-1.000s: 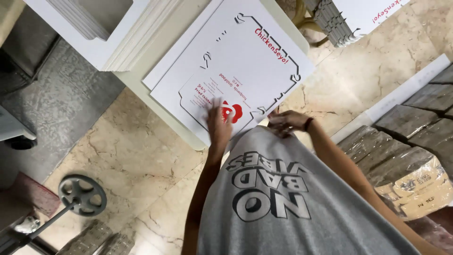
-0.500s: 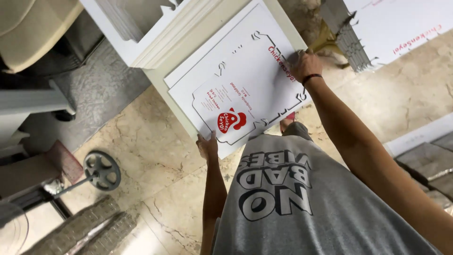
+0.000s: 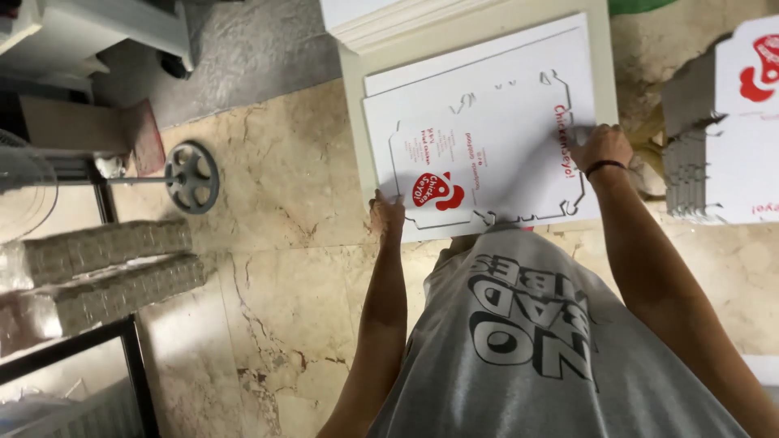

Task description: Punching out pre-cut cardboard shapes from their waste frames for food packaging.

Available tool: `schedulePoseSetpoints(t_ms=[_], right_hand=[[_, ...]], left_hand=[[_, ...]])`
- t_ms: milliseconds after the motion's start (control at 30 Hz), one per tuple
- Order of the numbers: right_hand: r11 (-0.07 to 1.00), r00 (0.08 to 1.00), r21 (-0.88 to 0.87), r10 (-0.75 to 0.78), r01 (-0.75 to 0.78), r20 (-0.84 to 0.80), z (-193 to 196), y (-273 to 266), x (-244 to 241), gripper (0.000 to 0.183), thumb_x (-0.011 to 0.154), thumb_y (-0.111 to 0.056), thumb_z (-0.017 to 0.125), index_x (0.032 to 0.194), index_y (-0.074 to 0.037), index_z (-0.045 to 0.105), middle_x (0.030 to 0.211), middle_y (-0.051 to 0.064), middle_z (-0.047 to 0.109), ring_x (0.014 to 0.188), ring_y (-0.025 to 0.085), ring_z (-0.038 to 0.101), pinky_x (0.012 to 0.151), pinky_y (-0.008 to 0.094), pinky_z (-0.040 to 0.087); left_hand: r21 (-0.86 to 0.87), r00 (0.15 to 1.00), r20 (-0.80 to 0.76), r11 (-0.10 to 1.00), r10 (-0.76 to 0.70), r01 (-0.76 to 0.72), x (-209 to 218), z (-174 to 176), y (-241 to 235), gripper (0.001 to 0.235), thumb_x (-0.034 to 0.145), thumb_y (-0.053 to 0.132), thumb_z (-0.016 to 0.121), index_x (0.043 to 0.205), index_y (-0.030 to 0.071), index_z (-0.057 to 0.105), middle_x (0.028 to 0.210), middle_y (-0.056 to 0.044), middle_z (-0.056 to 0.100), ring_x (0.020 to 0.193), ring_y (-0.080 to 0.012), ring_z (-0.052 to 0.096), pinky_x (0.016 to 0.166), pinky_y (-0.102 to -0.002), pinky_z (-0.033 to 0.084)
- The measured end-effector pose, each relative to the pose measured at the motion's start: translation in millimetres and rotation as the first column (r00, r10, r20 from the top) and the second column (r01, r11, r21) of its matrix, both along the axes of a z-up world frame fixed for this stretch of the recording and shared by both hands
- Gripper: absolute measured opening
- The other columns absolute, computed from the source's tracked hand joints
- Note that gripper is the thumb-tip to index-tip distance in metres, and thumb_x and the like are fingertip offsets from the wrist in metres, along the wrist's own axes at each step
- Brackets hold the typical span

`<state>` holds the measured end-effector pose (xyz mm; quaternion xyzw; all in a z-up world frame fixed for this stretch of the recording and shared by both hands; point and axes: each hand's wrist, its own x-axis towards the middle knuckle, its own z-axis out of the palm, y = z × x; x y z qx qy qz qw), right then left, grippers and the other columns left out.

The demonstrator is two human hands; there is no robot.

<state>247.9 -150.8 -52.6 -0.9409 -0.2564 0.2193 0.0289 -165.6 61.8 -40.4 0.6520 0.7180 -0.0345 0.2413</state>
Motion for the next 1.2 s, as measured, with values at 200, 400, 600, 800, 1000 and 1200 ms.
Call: schedulePoseSetpoints(t_ms=[200,400,600,800,1000,1200], right_hand=[[0.995,1.000,-0.101,0.017,-0.015,0.019,12.7,11.2,-10.1,0.039,0.098,-0.025,0.059,0.120,0.006,0.069,0.117,0.022,0.064,0.101,0.046,0.071,0.084,0.052,0.060],[0.994,0.995,-0.075,-0.080,0.075,-0.065,42.9,3.8,-7.1,0.064,0.091,-0.049,0.065,0.122,0.007,0.069,0.120,0.027,0.067,0.110,0.048,0.068,0.088,0.053,0.057],[0.999,0.982,-0.051,-0.023,0.014,-0.185,33.8,-3.3,-0.6,0.074,0.086,-0.047,0.070,0.138,0.004,0.056,0.126,0.028,0.067,0.120,0.045,0.065,0.097,0.055,0.055],[0.997,0.986,-0.070,0.017,-0.029,-0.164,-6.6,-7.5,10.3,0.076,0.090,-0.054,0.061,0.148,-0.009,0.042,0.128,0.022,0.066,0.121,0.043,0.064,0.099,0.057,0.053],[0.993,0.994,0.116,0.012,0.001,-0.108,36.1,-1.7,17.7,0.055,0.088,-0.036,0.062,0.129,-0.002,0.051,0.107,0.028,0.073,0.102,0.048,0.071,0.088,0.059,0.058],[0.943,0.996,0.325,0.082,-0.067,-0.032,101.9,-9.2,11.0,0.027,0.104,-0.020,0.068,0.113,0.001,0.053,0.088,0.020,0.066,0.069,0.035,0.066,0.058,0.047,0.062]], left_hand=[[-0.066,0.991,0.083,0.993,0.107,-0.102,-19.2,6.5,-14.2,0.091,0.089,0.053,0.075,0.160,0.013,0.035,0.129,-0.019,0.058,0.123,-0.0350,0.062,0.098,-0.051,0.050],[-0.096,0.994,0.106,0.995,0.031,-0.020,-24.9,-12.1,-35.6,0.090,0.085,0.050,0.078,0.157,0.012,0.039,0.127,-0.026,0.059,0.124,-0.0464,0.062,0.103,-0.055,0.050],[-0.043,0.999,-0.051,0.999,-0.007,0.005,-24.8,4.6,-19.3,0.092,0.084,0.063,0.068,0.158,0.020,0.035,0.122,-0.024,0.066,0.113,-0.0441,0.068,0.090,-0.060,0.050],[-0.123,0.999,0.013,0.991,-0.043,0.044,-30.5,-1.2,7.5,0.086,0.078,0.050,0.077,0.150,0.013,0.046,0.112,-0.026,0.072,0.106,-0.0455,0.071,0.086,-0.055,0.055],[-0.124,0.988,0.146,0.990,-0.050,0.069,-13.2,88.5,3.7,0.073,0.077,0.039,0.084,0.138,0.012,0.053,0.113,-0.030,0.071,0.111,-0.0518,0.067,0.094,-0.060,0.053],[0.228,0.923,0.375,0.974,-0.089,0.002,-8.1,131.3,-21.2,0.083,0.079,0.029,0.086,0.149,0.011,0.045,0.111,-0.013,0.078,0.101,-0.0307,0.076,0.090,-0.040,0.060]])
